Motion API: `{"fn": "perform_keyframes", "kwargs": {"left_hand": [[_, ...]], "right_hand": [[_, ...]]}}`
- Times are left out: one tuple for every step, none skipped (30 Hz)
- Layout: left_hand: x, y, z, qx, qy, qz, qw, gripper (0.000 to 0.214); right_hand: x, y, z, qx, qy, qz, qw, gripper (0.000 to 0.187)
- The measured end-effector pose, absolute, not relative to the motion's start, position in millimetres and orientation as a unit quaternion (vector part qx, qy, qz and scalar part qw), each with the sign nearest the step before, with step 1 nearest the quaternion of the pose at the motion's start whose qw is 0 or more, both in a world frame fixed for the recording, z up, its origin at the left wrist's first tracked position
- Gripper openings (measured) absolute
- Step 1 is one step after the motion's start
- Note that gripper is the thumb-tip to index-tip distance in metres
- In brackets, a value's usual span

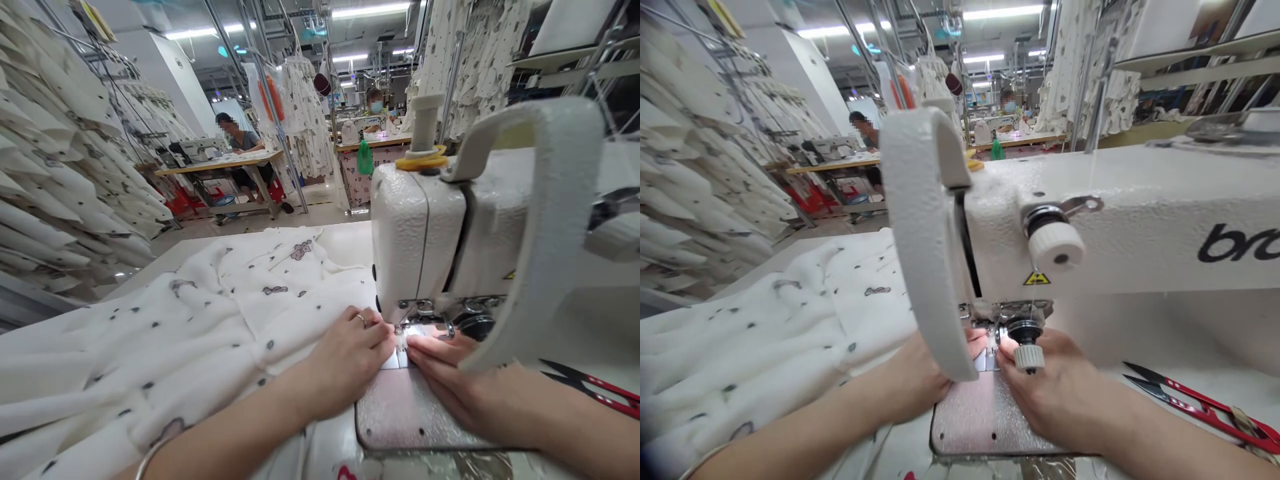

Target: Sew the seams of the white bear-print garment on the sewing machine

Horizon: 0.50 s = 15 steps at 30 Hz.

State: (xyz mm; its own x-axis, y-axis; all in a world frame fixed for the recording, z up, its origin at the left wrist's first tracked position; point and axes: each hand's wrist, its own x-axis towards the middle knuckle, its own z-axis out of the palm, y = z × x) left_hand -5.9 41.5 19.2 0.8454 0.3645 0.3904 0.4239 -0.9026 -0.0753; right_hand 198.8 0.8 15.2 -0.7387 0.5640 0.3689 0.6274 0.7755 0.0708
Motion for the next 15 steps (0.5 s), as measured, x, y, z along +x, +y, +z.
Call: {"fn": "perform_keyframes", "kwargs": {"left_hand": [[-6,41,19,-0.959,-0.216,-0.169,0.073,0.019],[-5,40,19,-0.96,-0.227,-0.149,0.065,0.019],[-5,39,19,-0.961,-0.234,-0.133,0.058,0.018],[-5,38,19,-0.962,-0.238,-0.122,0.052,0.018],[-5,37,19,-0.963,-0.24,-0.116,0.047,0.017],[-4,36,19,-0.962,-0.243,-0.115,0.044,0.017],[-4,34,20,-0.961,-0.247,-0.114,0.043,0.018],[-4,33,20,-0.96,-0.254,-0.11,0.045,0.019],[-3,32,21,-0.958,-0.264,-0.102,0.048,0.019],[-3,30,22,-0.956,-0.274,-0.09,0.051,0.02],[-3,28,24,-0.954,-0.282,-0.079,0.056,0.022],[-3,25,25,-0.953,-0.289,-0.068,0.061,0.024],[-3,21,25,-0.951,-0.295,-0.059,0.066,0.028],[-4,15,26,-0.95,-0.298,-0.052,0.073,0.032],[-7,8,26,-0.949,-0.302,-0.046,0.079,0.037]], "right_hand": [[199,0,16,-0.331,-0.927,-0.087,0.154,0.034],[200,-2,18,-0.339,-0.925,-0.083,0.147,0.034],[200,-3,19,-0.344,-0.924,-0.086,0.145,0.034],[200,-4,20,-0.347,-0.922,-0.094,0.146,0.033],[200,-5,20,-0.347,-0.92,-0.105,0.146,0.033],[200,-5,20,-0.345,-0.919,-0.116,0.149,0.032],[200,-5,20,-0.344,-0.918,-0.125,0.155,0.032],[200,-5,19,-0.34,-0.917,-0.128,0.162,0.032],[199,-5,18,-0.335,-0.918,-0.128,0.169,0.031],[198,-4,18,-0.33,-0.92,-0.125,0.169,0.031],[198,-4,18,-0.323,-0.924,-0.123,0.165,0.03],[199,-5,19,-0.312,-0.929,-0.123,0.158,0.03],[200,-7,21,-0.298,-0.935,-0.125,0.148,0.03],[204,-10,23,-0.283,-0.939,-0.13,0.144,0.03],[209,-13,26,-0.266,-0.943,-0.136,0.148,0.029]]}}
